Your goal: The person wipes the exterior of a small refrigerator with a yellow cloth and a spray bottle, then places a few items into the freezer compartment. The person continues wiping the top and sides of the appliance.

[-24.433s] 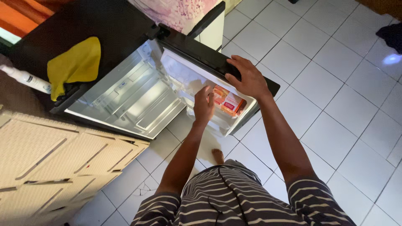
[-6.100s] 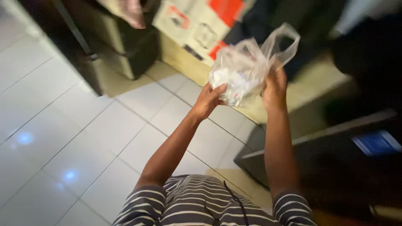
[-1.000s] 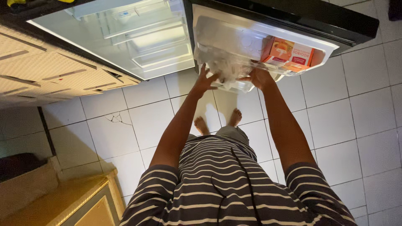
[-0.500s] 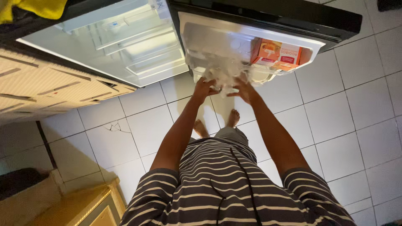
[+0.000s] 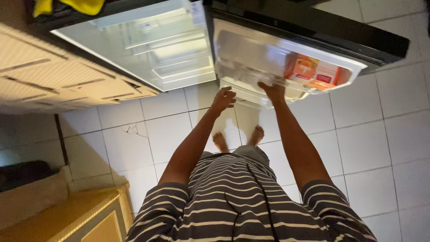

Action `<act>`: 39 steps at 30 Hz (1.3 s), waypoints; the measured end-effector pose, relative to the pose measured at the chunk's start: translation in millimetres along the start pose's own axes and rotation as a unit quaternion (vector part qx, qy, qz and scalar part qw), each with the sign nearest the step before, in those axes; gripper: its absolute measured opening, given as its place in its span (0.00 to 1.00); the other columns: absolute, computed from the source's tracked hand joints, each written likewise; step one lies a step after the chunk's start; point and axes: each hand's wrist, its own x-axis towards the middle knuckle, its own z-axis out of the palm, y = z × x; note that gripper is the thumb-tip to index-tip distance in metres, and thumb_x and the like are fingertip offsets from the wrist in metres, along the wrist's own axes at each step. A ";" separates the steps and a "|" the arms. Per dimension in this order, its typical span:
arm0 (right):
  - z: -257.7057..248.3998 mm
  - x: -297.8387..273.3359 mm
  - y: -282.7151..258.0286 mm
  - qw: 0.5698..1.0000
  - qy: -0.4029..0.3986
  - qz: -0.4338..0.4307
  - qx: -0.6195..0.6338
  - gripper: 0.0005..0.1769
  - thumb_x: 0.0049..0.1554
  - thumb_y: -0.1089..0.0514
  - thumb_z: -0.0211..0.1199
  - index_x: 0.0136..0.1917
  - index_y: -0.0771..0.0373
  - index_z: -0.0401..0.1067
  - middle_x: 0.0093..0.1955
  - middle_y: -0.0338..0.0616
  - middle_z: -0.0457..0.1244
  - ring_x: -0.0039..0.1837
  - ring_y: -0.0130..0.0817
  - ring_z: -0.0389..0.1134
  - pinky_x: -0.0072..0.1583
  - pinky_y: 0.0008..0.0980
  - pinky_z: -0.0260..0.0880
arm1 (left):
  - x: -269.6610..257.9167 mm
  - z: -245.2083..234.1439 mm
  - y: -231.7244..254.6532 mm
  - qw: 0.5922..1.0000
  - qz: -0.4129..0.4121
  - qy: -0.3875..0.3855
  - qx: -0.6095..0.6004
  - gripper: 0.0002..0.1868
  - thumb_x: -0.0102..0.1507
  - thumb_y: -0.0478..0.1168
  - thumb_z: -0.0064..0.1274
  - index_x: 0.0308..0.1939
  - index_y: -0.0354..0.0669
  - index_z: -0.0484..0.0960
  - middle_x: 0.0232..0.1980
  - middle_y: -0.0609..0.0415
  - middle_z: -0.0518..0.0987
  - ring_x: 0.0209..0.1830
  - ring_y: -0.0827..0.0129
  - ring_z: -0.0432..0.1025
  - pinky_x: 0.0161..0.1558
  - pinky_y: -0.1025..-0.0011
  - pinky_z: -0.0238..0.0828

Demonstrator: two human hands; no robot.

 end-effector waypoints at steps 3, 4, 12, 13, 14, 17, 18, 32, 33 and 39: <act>-18.2 -13.2 -29.4 0.999 -0.043 -0.014 -0.009 0.40 0.47 0.45 0.80 0.65 0.67 0.68 0.62 0.57 0.65 0.63 0.54 0.66 0.64 0.48 0.66 | -14.3 -11.6 13.2 0.998 0.048 0.001 0.027 0.29 0.66 0.46 0.57 0.69 0.42 0.70 0.63 0.49 0.77 0.51 0.63 0.78 0.45 0.64 0.80; -25.4 -21.1 -43.1 0.998 -0.054 -0.025 -0.004 0.39 0.50 0.45 0.78 0.66 0.67 0.68 0.63 0.57 0.65 0.63 0.53 0.66 0.64 0.48 0.67 | -16.0 -14.8 20.9 0.996 0.081 0.020 0.034 0.27 0.66 0.46 0.57 0.67 0.41 0.73 0.61 0.49 0.79 0.49 0.64 0.79 0.44 0.65 0.80; -145.5 -56.6 -171.7 0.995 -0.082 0.023 0.054 0.17 0.63 0.54 0.68 0.64 0.59 0.75 0.57 0.51 0.71 0.60 0.48 0.73 0.60 0.43 0.71 | -44.5 -3.9 71.6 0.973 0.220 0.046 0.056 0.19 0.68 0.43 0.56 0.61 0.42 0.78 0.59 0.54 0.81 0.48 0.70 0.79 0.41 0.71 0.80; -167.6 -47.4 -184.6 0.993 -0.020 -0.084 -0.077 0.12 0.66 0.58 0.70 0.62 0.60 0.76 0.58 0.52 0.71 0.62 0.46 0.73 0.64 0.42 0.72 | -49.1 -1.1 79.0 0.968 0.240 0.043 0.057 0.18 0.68 0.42 0.56 0.61 0.42 0.78 0.60 0.54 0.81 0.49 0.69 0.79 0.42 0.71 0.80; -192.8 -33.4 -194.0 0.969 0.048 -0.233 -0.070 0.20 0.61 0.66 0.68 0.66 0.64 0.72 0.64 0.57 0.68 0.68 0.51 0.69 0.66 0.45 0.70 | -52.3 2.5 88.2 0.963 0.260 0.039 0.058 0.18 0.68 0.42 0.56 0.61 0.43 0.78 0.60 0.54 0.80 0.49 0.69 0.79 0.43 0.71 0.80; -251.6 23.1 -203.5 0.943 0.139 -0.265 -0.146 0.17 0.70 0.68 0.69 0.70 0.67 0.71 0.69 0.56 0.65 0.72 0.51 0.65 0.73 0.49 0.61 | -69.3 16.2 116.4 0.942 0.321 0.056 0.082 0.16 0.68 0.39 0.56 0.60 0.44 0.78 0.60 0.55 0.81 0.51 0.67 0.80 0.48 0.69 0.80; -262.0 37.6 -198.9 0.940 0.140 -0.259 -0.173 0.22 0.70 0.66 0.65 0.75 0.66 0.68 0.74 0.55 0.62 0.77 0.52 0.59 0.78 0.53 0.53 | -76.7 21.7 125.1 0.933 0.342 0.065 0.094 0.16 0.68 0.39 0.56 0.60 0.44 0.79 0.59 0.55 0.82 0.52 0.67 0.81 0.50 0.69 0.80; -277.0 -31.4 -185.7 0.918 0.144 -0.185 -0.319 0.30 0.70 0.54 0.62 0.82 0.63 0.63 0.82 0.58 0.54 0.81 0.64 0.48 0.78 0.66 0.39 | -204.6 118.9 205.9 0.761 0.568 0.117 0.290 0.21 0.68 0.39 0.58 0.65 0.45 0.75 0.75 0.47 0.67 0.82 0.45 0.52 0.79 0.49 0.53; -278.3 -48.9 -193.1 0.913 0.152 -0.197 -0.322 0.31 0.68 0.56 0.63 0.81 0.63 0.64 0.81 0.58 0.54 0.80 0.63 0.50 0.78 0.65 0.42 | -214.6 128.5 204.0 0.752 0.576 0.113 0.300 0.22 0.68 0.39 0.57 0.65 0.45 0.74 0.76 0.46 0.65 0.83 0.44 0.50 0.79 0.48 0.51; -285.2 -140.5 -249.9 0.901 0.113 -0.203 -0.366 0.34 0.60 0.53 0.65 0.75 0.67 0.65 0.77 0.61 0.56 0.74 0.61 0.56 0.74 0.55 0.55 | -267.8 165.8 195.1 0.727 0.610 0.082 0.305 0.25 0.69 0.44 0.57 0.69 0.44 0.72 0.79 0.42 0.61 0.85 0.38 0.45 0.80 0.45 0.47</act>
